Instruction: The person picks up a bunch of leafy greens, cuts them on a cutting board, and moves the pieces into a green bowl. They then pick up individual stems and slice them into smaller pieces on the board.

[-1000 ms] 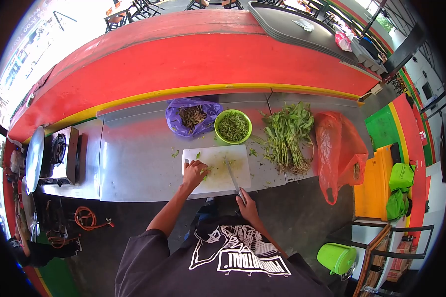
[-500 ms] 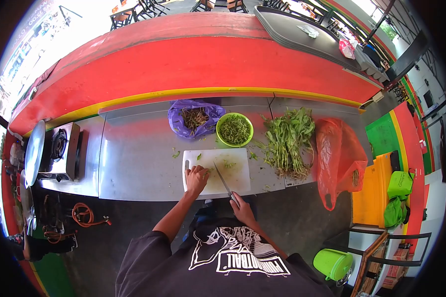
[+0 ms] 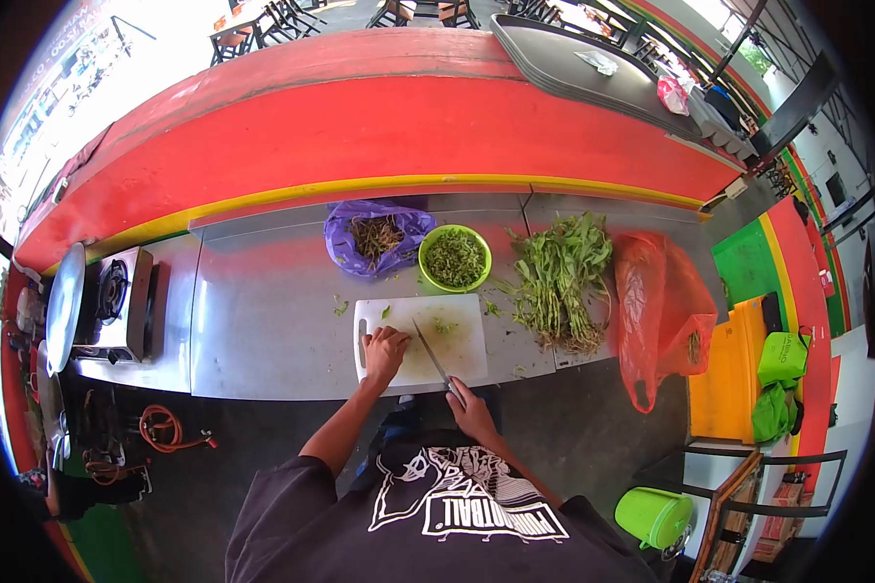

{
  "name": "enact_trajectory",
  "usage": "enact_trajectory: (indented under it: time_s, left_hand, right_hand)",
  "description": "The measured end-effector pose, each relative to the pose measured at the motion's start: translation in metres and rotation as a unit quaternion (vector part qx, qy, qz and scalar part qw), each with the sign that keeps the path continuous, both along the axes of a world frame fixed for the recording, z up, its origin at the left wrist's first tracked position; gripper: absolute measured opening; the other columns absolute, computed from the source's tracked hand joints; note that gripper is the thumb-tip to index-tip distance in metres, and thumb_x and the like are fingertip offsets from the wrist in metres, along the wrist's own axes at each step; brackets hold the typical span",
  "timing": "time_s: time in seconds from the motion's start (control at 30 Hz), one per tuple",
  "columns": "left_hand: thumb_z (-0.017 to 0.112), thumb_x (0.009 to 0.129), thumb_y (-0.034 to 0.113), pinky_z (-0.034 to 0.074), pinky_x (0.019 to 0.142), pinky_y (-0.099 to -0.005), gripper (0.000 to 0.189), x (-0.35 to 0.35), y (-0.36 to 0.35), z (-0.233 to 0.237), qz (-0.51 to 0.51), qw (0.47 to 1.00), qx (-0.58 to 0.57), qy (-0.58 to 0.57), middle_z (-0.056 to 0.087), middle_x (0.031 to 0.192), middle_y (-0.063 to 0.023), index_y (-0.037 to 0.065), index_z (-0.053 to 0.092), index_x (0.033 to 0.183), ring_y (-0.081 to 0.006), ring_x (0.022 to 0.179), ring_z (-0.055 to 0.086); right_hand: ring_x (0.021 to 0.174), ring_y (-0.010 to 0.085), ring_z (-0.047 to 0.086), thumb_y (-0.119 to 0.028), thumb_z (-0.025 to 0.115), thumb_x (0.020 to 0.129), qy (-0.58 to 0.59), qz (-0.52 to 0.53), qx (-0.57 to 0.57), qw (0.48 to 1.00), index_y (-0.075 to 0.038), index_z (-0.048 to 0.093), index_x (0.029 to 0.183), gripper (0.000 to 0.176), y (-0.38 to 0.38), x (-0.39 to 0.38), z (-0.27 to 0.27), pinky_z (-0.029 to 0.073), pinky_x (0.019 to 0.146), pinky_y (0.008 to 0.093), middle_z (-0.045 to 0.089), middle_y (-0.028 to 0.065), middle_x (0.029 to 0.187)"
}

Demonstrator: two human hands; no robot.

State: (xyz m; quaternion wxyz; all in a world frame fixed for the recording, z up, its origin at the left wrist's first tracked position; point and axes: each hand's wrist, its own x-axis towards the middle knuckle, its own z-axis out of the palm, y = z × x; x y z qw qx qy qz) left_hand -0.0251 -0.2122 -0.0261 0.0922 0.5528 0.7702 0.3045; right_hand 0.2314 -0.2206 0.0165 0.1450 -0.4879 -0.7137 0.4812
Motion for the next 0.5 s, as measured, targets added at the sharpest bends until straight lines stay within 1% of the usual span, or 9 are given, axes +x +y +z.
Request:
enact_trajectory:
  time_s: [0.1,0.17,0.27,0.37,0.5]
  left_hand:
    - [0.072,0.085,0.022,0.036,0.088,-0.0427,0.013,-0.002,0.002,-0.003,0.003,1.0,0.019,0.0,0.069,0.095,0.0005,0.016,0.078,0.095,-0.0207,0.099,0.06]
    - [0.073,0.085,0.022,0.036,0.088,-0.0427,0.013,-0.002,0.004,-0.001,0.01,1.0,0.011,-0.013,0.069,0.095,0.0005,0.016,0.079,0.095,-0.0206,0.099,0.06]
    - [0.074,0.084,0.022,0.036,0.087,-0.0425,0.013,0.0,0.004,-0.001,0.029,0.999,0.006,-0.026,0.069,0.093,0.0005,0.016,0.079,0.094,-0.0206,0.098,0.06]
    - [0.074,0.084,0.021,0.036,0.087,-0.0424,0.013,-0.001,0.005,-0.005,0.024,0.999,0.018,-0.021,0.069,0.093,0.0005,0.017,0.079,0.094,-0.0202,0.098,0.06]
    - [0.074,0.084,0.022,0.036,0.087,-0.0424,0.012,0.0,0.002,-0.012,0.012,0.999,0.051,-0.004,0.069,0.092,0.0008,0.017,0.078,0.094,-0.0199,0.096,0.06]
  right_hand:
    - [0.11,0.0433,0.062,-0.034,0.06,0.099,0.015,-0.005,0.032,0.999,-0.01,0.054,0.14,0.048,0.004,-0.002,-0.004,0.054,0.087,0.0428,0.067,0.0276,0.113]
    - [0.11,0.0438,0.061,-0.034,0.06,0.099,-0.013,0.008,0.015,1.0,-0.011,0.054,0.141,0.048,0.005,-0.003,0.0,0.054,0.088,0.0434,0.067,0.028,0.114]
    - [0.111,0.0433,0.061,-0.035,0.059,0.1,-0.026,0.017,0.01,0.999,-0.01,0.054,0.141,0.049,0.006,-0.005,-0.005,0.054,0.089,0.0435,0.067,0.028,0.115]
    - [0.112,0.0428,0.061,-0.035,0.059,0.1,-0.003,0.016,0.019,1.0,-0.009,0.054,0.141,0.049,0.005,-0.005,-0.006,0.054,0.089,0.043,0.067,0.0279,0.115]
    - [0.113,0.0428,0.061,-0.035,0.059,0.1,-0.005,0.014,0.011,1.0,-0.008,0.054,0.141,0.049,0.005,-0.006,-0.005,0.054,0.089,0.0429,0.066,0.028,0.116]
